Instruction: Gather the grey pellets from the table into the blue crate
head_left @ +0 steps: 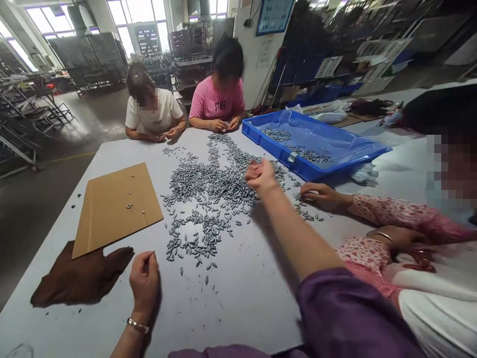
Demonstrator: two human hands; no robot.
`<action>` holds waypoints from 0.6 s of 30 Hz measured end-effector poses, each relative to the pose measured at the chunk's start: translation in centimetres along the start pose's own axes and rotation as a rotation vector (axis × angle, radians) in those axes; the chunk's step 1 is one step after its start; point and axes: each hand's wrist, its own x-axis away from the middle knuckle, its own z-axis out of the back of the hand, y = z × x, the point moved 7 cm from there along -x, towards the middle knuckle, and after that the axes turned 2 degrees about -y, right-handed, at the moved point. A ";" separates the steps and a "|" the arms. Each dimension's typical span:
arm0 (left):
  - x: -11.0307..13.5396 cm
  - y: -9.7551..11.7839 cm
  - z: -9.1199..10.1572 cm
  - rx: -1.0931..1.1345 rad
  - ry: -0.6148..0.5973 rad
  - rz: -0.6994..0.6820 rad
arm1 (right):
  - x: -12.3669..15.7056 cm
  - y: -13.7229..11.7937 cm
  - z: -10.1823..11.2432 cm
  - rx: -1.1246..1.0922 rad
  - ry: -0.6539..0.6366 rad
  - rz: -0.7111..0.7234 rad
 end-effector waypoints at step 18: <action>1.4 -1.6 -3.1 0.541 -0.429 0.652 | 16.0 18.3 2.7 1.543 -0.476 0.207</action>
